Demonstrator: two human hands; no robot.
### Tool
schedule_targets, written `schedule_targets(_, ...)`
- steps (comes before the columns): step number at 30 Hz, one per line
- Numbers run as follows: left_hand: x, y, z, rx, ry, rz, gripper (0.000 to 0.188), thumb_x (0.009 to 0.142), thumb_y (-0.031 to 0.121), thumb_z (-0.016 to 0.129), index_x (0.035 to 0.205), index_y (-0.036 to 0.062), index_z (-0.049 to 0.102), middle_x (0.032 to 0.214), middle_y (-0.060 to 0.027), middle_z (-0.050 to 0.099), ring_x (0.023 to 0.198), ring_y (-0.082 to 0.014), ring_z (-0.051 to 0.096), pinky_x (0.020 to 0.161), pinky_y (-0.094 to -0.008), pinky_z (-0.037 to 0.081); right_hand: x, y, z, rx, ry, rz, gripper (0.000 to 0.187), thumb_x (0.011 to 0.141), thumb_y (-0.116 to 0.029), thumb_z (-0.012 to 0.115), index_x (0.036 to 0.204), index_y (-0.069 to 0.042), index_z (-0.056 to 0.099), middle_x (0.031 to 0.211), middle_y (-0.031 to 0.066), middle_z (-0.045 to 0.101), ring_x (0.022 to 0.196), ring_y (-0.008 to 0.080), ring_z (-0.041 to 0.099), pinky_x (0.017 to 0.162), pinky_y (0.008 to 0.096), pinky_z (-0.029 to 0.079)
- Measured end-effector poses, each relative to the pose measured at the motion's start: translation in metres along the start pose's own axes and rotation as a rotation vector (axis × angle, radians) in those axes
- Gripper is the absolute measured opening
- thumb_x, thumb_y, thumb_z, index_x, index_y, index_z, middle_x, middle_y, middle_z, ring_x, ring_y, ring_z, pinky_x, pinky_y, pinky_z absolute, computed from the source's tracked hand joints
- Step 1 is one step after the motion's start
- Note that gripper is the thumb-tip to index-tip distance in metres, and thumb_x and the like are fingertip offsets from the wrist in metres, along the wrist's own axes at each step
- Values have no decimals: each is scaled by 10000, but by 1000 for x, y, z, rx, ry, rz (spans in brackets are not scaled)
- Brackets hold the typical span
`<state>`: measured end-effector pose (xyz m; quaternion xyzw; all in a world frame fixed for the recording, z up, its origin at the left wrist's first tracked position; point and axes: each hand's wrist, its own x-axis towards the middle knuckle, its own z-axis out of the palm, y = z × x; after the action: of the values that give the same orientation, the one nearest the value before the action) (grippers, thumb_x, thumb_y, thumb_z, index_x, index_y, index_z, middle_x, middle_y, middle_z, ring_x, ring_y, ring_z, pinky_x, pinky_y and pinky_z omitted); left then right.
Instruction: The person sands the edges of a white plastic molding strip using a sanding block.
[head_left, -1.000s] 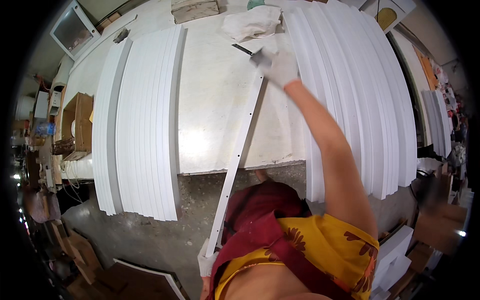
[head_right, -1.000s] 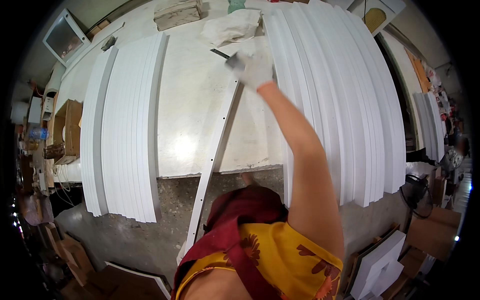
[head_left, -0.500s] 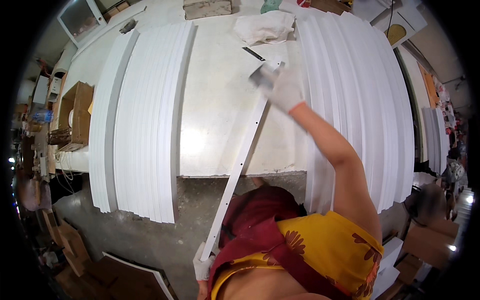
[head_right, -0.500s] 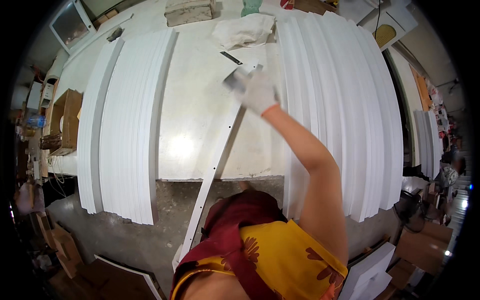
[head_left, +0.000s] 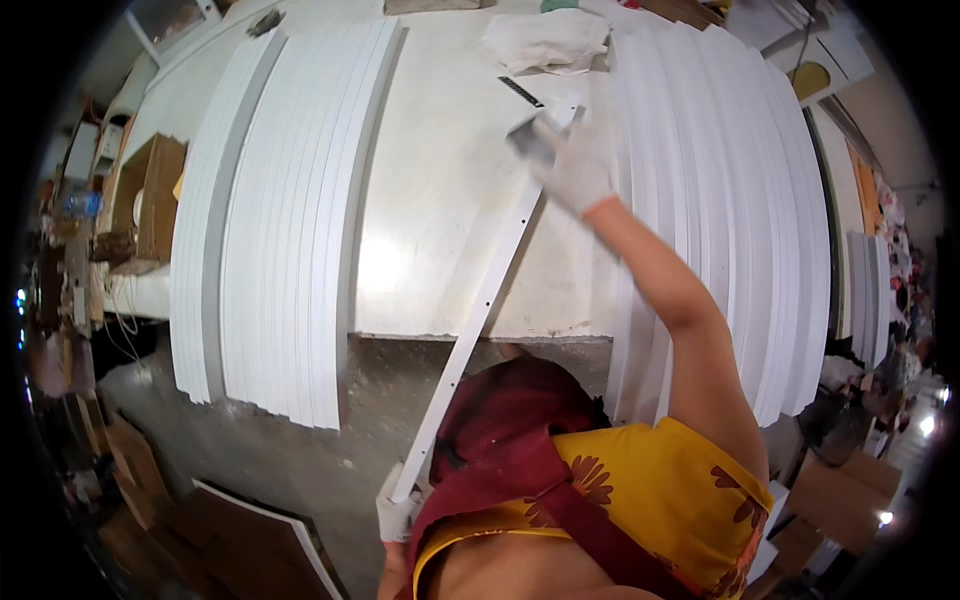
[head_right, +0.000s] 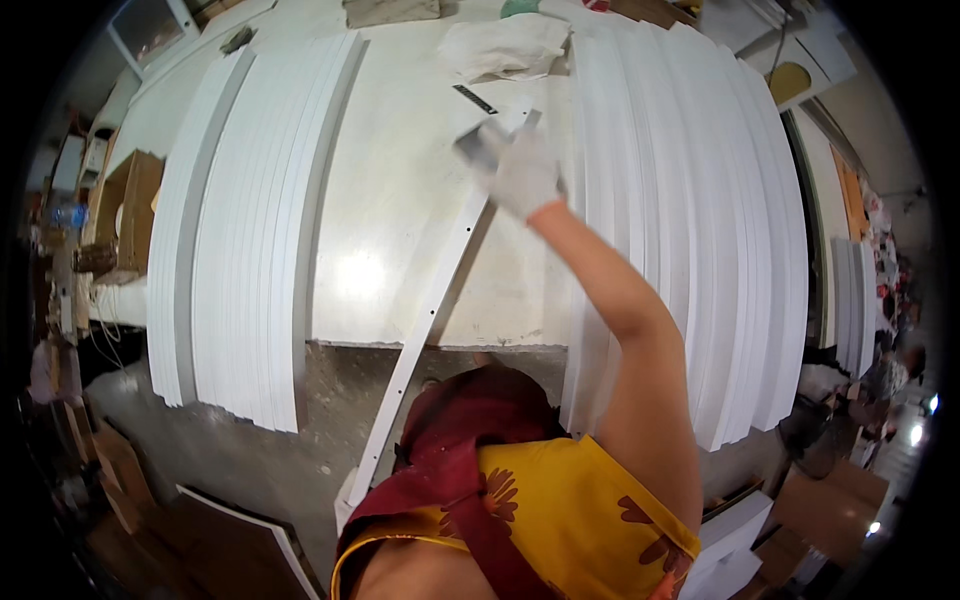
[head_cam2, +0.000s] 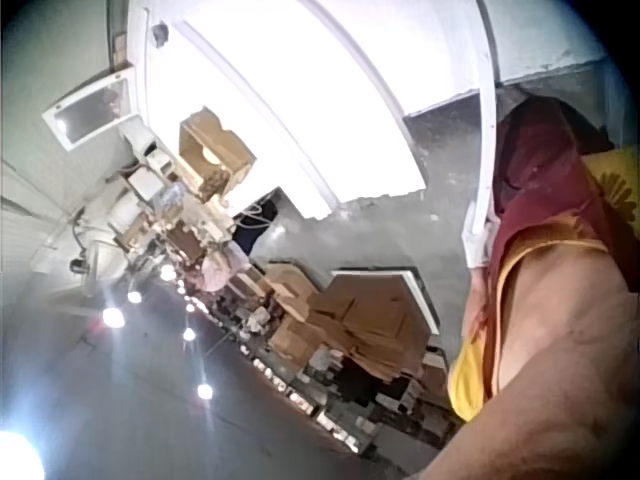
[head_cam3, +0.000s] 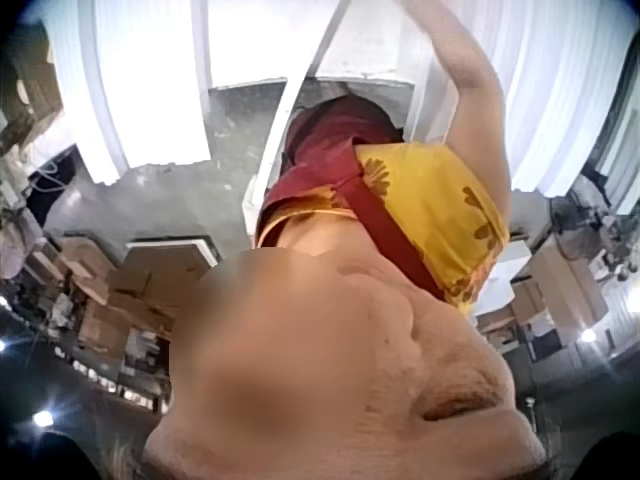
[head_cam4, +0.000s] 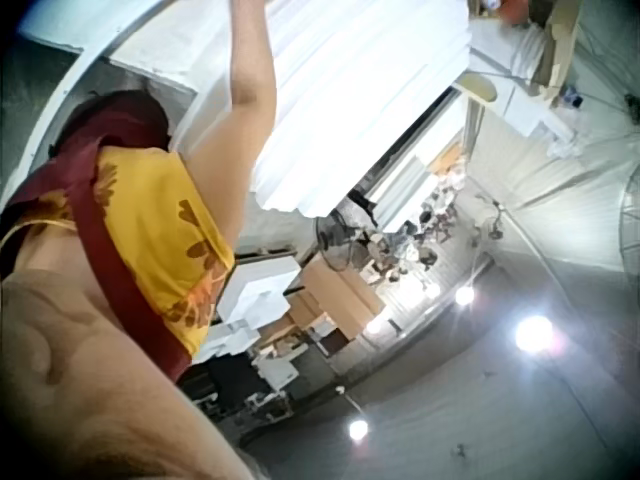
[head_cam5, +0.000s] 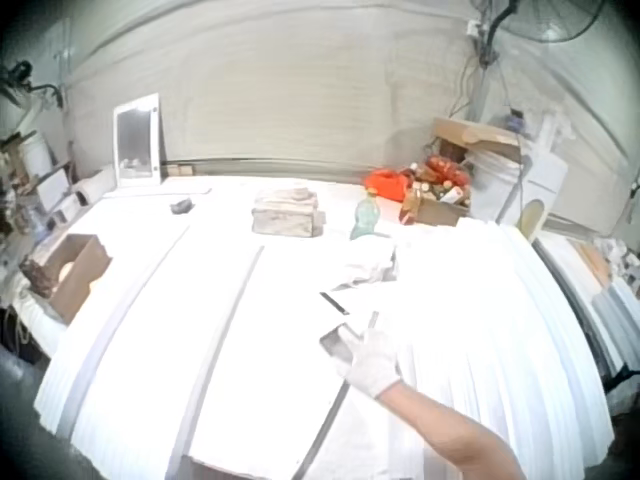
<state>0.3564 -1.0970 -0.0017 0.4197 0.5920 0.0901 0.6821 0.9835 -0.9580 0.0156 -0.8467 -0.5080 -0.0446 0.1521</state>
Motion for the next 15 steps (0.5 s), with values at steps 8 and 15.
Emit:
schedule_targets(8, 4, 3, 6, -53, -4, -45, 712, 774, 18, 727, 1441, -57, 490, 1235, -68, 657, 1046, -140, 626, 915, -292, 508, 36, 65, -6, -29, -4, 121, 701, 862, -574, 560, 1434, -169, 541, 1184, 269, 611, 1086, 420, 580, 957, 519, 448)
schedule_targets(15, 17, -17, 10, -154, 46, 107, 722, 770, 94, 775, 1425, -53, 510, 1345, -95, 612, 1148, -165, 611, 967, -305, 496, -82, -76, -10, 15, 46, -273, 407, 889, -399, 581, 1166, -103, 621, 1060, 174, 650, 791, 349, 624, 714, 515, 501)
